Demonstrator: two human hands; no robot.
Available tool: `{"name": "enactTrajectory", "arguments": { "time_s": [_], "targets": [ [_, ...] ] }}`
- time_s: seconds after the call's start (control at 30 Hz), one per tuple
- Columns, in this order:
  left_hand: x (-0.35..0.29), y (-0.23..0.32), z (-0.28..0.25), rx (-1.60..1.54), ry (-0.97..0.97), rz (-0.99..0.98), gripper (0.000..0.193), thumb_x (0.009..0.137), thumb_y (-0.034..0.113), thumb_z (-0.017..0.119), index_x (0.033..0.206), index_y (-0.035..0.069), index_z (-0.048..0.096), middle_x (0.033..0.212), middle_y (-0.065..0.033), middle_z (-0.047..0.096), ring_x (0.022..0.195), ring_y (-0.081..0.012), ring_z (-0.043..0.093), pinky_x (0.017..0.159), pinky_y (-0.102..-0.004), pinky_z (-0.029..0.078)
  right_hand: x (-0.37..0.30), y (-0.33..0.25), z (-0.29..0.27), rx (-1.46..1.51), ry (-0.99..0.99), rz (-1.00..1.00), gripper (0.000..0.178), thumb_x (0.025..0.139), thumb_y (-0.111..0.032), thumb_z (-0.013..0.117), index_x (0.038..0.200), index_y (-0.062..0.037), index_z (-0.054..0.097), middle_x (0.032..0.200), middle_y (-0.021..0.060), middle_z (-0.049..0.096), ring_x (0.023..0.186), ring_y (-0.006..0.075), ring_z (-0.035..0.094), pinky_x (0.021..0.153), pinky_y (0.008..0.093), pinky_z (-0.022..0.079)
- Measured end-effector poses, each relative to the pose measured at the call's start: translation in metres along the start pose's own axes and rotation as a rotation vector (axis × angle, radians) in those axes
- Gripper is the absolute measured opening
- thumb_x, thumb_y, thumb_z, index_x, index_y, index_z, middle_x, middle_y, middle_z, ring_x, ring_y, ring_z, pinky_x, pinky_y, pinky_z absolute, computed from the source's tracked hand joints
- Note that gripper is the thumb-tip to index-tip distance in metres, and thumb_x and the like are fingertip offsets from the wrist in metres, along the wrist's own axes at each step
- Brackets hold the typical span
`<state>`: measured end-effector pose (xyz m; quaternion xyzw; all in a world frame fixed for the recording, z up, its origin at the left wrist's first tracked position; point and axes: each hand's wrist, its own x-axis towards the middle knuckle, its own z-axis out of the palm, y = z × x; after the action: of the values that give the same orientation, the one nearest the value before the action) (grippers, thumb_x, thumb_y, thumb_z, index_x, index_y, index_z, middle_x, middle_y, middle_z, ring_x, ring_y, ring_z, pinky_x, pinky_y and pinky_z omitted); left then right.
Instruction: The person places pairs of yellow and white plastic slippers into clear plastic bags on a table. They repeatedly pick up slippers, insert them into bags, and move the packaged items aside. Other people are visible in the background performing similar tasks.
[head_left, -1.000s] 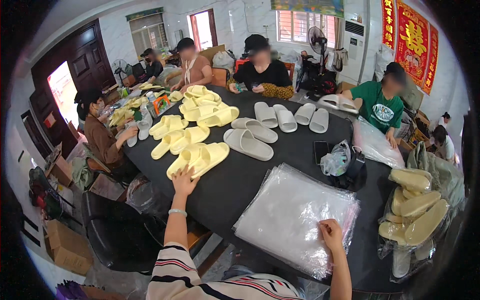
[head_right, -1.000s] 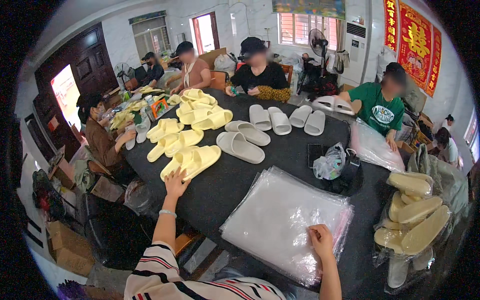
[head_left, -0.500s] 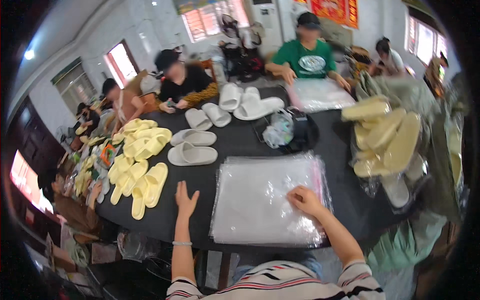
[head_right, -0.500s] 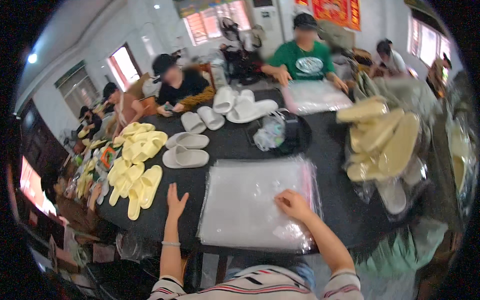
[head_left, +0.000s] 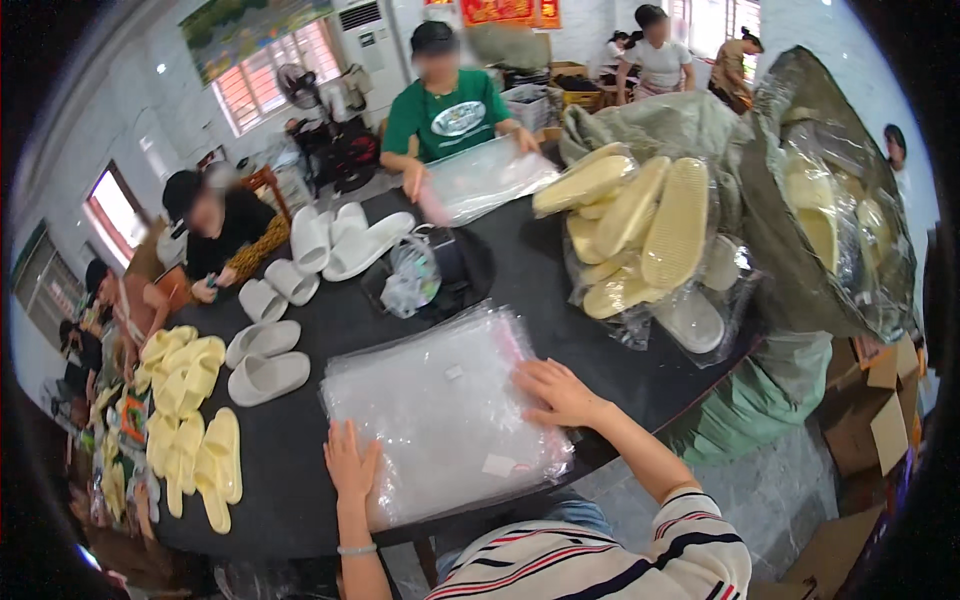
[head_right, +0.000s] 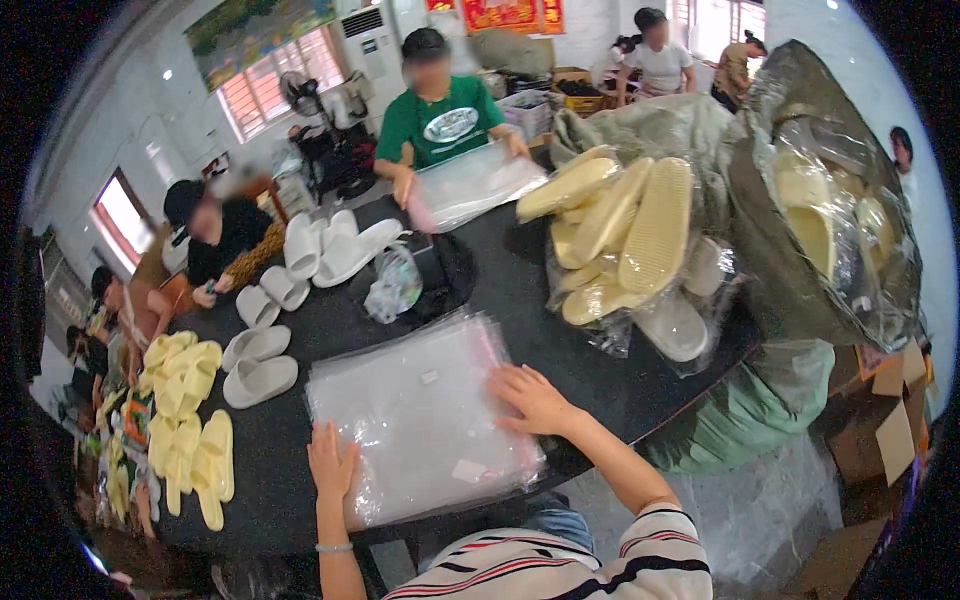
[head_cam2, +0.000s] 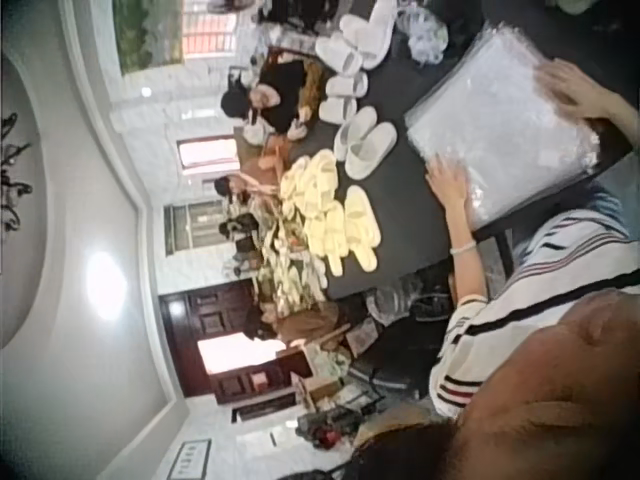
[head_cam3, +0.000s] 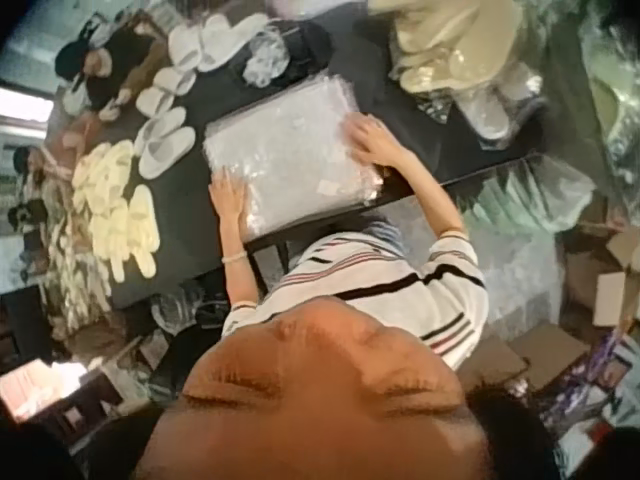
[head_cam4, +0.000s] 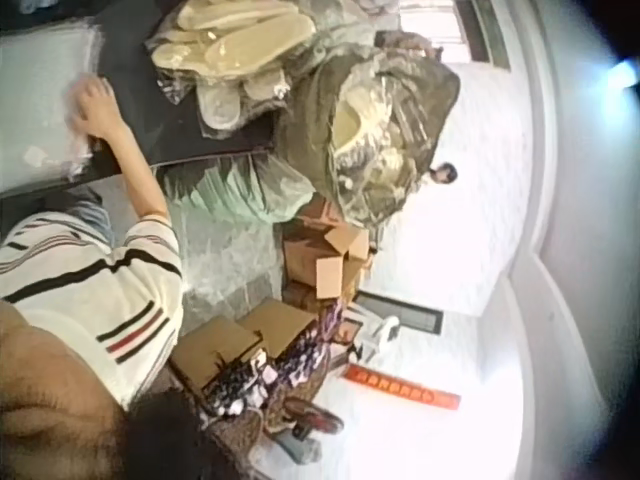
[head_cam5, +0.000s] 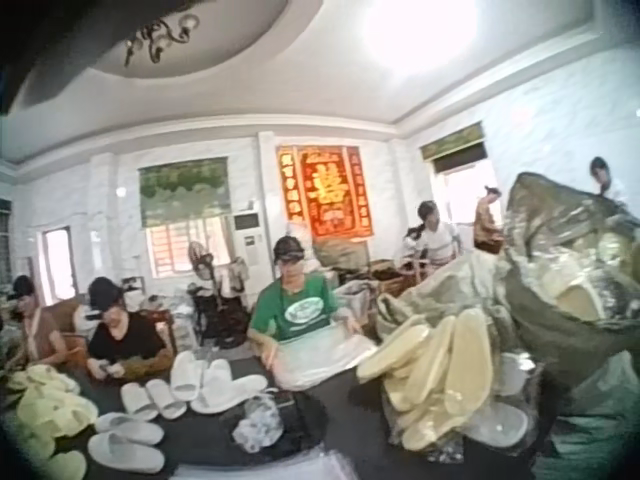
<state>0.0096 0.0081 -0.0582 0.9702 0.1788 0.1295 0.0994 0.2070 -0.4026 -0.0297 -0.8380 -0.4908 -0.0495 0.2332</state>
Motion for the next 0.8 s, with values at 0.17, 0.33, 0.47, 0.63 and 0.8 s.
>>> {"name": "enactTrajectory", "arguments": {
  "time_s": [0.17, 0.33, 0.47, 0.63, 0.8],
  "targets": [
    [0.005, 0.008, -0.004, -0.008, -0.022, -0.02, 0.075, 0.089, 0.047, 0.059, 0.148, 0.007, 0.035, 0.153, -0.0222, 0.028, 0.142, -0.0363, 0.028, 0.116, -0.0495, 0.019, 0.007, 0.043, -0.033, 0.869, 1.006, 0.457, 0.078, 0.082, -0.007, 0.071, 0.148, -0.0032, 0.028, 0.146, 0.016, 0.037, 0.135, 0.0288, 0.038, 0.11, 0.0412, 0.033],
    [-0.001, 0.001, -0.003, 0.003, -0.014, -0.057, 0.076, 0.088, 0.047, 0.06, 0.148, 0.007, 0.035, 0.154, -0.0214, 0.028, 0.142, -0.0352, 0.028, 0.116, -0.0492, 0.019, -0.001, 0.037, -0.147, -0.217, 1.293, 0.314, 0.078, 0.082, -0.009, 0.072, 0.147, -0.0034, 0.029, 0.147, 0.0177, 0.038, 0.138, 0.0312, 0.034, 0.114, 0.0435, 0.027],
    [0.0, 0.001, -0.002, 0.003, -0.02, -0.037, 0.076, 0.088, 0.047, 0.06, 0.148, 0.007, 0.035, 0.154, -0.0213, 0.028, 0.142, -0.0351, 0.028, 0.116, -0.0493, 0.019, -0.034, 0.101, -0.219, -0.356, 1.216, 0.668, 0.093, 0.08, -0.025, 0.076, 0.15, -0.0011, 0.02, 0.15, 0.0266, 0.031, 0.138, 0.039, 0.033, 0.114, 0.0438, 0.028],
    [0.003, 0.003, 0.0, -0.008, -0.022, -0.031, 0.076, 0.088, 0.048, 0.059, 0.148, 0.007, 0.036, 0.154, -0.0211, 0.028, 0.142, -0.0355, 0.028, 0.116, -0.05, 0.018, -0.02, 0.161, -0.247, -0.11, 0.919, 1.031, 0.12, 0.071, -0.038, 0.083, 0.152, 0.0004, 0.004, 0.147, 0.0315, 0.034, 0.134, 0.0407, 0.04, 0.107, 0.0415, 0.038],
    [0.001, 0.004, -0.003, -0.014, -0.008, -0.033, 0.075, 0.088, 0.05, 0.059, 0.145, 0.005, 0.039, 0.152, -0.0225, 0.03, 0.141, -0.0365, 0.029, 0.116, -0.0509, 0.02, -0.004, 0.143, -0.254, 0.022, 1.003, 0.883, 0.106, 0.073, -0.028, 0.081, 0.152, -0.0019, 0.015, 0.123, 0.0257, 0.059, 0.113, 0.0333, 0.058, 0.098, 0.0378, 0.044]
  ]
}}
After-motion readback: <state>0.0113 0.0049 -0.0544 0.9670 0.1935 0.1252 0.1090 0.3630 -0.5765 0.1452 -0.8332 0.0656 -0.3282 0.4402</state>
